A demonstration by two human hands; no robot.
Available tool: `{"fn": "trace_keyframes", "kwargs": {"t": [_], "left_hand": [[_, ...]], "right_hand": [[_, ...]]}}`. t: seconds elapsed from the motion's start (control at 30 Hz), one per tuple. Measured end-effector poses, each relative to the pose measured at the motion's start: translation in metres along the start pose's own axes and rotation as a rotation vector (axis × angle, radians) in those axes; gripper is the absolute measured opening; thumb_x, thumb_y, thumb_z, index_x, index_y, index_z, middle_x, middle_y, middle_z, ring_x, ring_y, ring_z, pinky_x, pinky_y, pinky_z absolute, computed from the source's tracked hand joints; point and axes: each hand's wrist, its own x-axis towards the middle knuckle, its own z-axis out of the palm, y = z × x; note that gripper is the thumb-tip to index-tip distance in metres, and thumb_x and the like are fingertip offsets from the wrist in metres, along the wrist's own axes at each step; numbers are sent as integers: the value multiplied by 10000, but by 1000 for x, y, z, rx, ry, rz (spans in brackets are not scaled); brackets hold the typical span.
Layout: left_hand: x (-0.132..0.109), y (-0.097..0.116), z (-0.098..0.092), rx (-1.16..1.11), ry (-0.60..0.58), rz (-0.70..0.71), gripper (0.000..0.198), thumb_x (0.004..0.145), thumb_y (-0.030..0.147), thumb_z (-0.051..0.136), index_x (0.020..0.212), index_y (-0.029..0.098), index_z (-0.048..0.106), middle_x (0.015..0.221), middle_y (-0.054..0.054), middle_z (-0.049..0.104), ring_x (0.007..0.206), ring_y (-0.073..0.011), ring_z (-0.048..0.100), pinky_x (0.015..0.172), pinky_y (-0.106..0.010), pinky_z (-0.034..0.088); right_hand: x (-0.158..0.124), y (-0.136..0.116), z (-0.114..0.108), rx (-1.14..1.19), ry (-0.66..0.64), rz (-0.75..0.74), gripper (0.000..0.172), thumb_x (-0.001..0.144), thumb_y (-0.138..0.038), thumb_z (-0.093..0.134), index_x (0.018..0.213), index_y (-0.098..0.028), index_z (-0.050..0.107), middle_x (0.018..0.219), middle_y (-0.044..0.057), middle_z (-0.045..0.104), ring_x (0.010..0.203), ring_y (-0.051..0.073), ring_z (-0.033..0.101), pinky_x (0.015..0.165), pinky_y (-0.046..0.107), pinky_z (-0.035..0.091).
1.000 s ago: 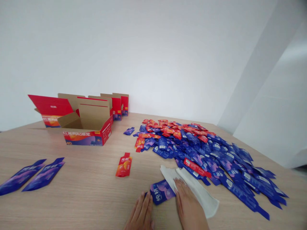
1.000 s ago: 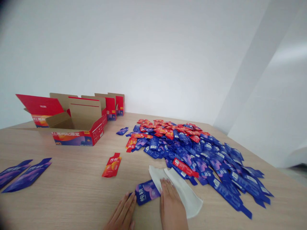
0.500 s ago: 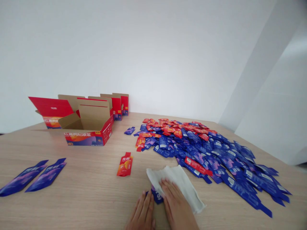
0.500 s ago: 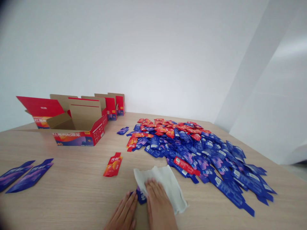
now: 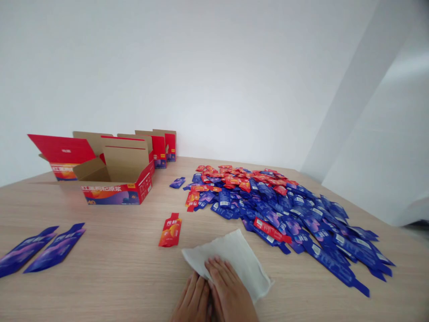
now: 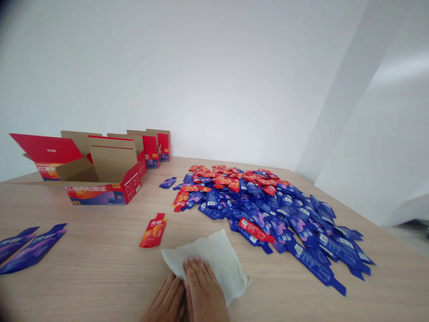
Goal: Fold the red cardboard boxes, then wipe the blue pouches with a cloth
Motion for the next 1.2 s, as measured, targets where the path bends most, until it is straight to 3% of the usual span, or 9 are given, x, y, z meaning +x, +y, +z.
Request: {"fn": "trace_keyframes", "kwargs": {"t": [0.13, 0.27, 0.37, 0.5, 0.63, 0.87, 0.97, 1.07, 1.2], "left_hand": [[2, 1, -3, 7, -58, -47, 506, 881, 209, 559, 1374, 139, 654, 1394, -46, 692, 1296, -218, 592, 1069, -311, 471], [4, 2, -5, 8, -49, -43, 538, 864, 194, 559, 1391, 124, 642, 1406, -41, 688, 1292, -219, 597, 1066, -304, 472], [3, 3, -5, 2, -59, -46, 562, 857, 199, 572, 1411, 119, 626, 1433, -47, 671, 1319, -224, 582, 1091, -311, 459], [0, 4, -4, 21, -78, -54, 605, 845, 170, 559, 1448, 141, 597, 1444, -36, 664, 1342, -207, 566, 1107, -302, 451], [0, 1, -4, 15, -46, -22, 566, 856, 174, 545, 1415, 159, 631, 1373, -36, 705, 1292, -201, 596, 1073, -297, 473], [4, 1, -5, -38, -34, -54, 527, 865, 163, 573, 1385, 117, 650, 1411, -55, 679, 1312, -217, 570, 1087, -304, 452], [4, 2, -4, -43, -14, -62, 509, 881, 205, 589, 1377, 112, 656, 1393, -65, 688, 1312, -225, 567, 1095, -310, 444], [4, 2, -5, -26, -26, -66, 494, 886, 209, 584, 1366, 125, 666, 1401, -57, 685, 1303, -225, 576, 1096, -310, 444], [5, 0, -7, -11, -13, -36, 472, 886, 220, 577, 1341, 153, 684, 1345, -38, 717, 1265, -210, 602, 1083, -300, 458]], "right_hand": [[-10, 23, -15, -98, -94, 148, 503, 1006, -116, 430, 1479, -145, 599, 1517, 96, 593, 1393, 265, 584, 1149, 454, 516], [-26, 53, -34, -206, -61, 421, 506, 1041, -197, 343, 1432, -69, 638, 1471, 175, 619, 1349, 324, 621, 1117, 508, 542], [-26, 51, -37, -168, 16, 489, 508, 1074, -257, 321, 1404, -75, 661, 1427, 174, 661, 1313, 311, 655, 1111, 488, 550], [-10, 20, -20, -52, 144, 291, 466, 1091, -262, 381, 1493, -141, 584, 1515, 129, 599, 1389, 263, 593, 1140, 425, 530], [-1, 4, -4, 58, 10, 33, 499, 1025, -127, 481, 1502, -237, 576, 1498, 53, 631, 1402, 230, 581, 1165, 401, 512], [-31, 55, -21, -150, 39, 382, 485, 1016, -169, 406, 1439, -125, 640, 1479, 150, 631, 1357, 313, 623, 1139, 506, 532], [-32, 55, -23, -159, 96, 443, 480, 1053, -217, 359, 1405, -94, 661, 1431, 171, 664, 1310, 316, 661, 1100, 505, 564], [-18, 31, -16, -136, 132, 305, 472, 1069, -226, 389, 1481, -113, 590, 1495, 136, 616, 1370, 272, 613, 1105, 435, 563], [-1, 8, -7, -27, 11, 14, 526, 995, -100, 463, 1498, -200, 577, 1500, 57, 625, 1391, 223, 591, 1145, 385, 527]]}}
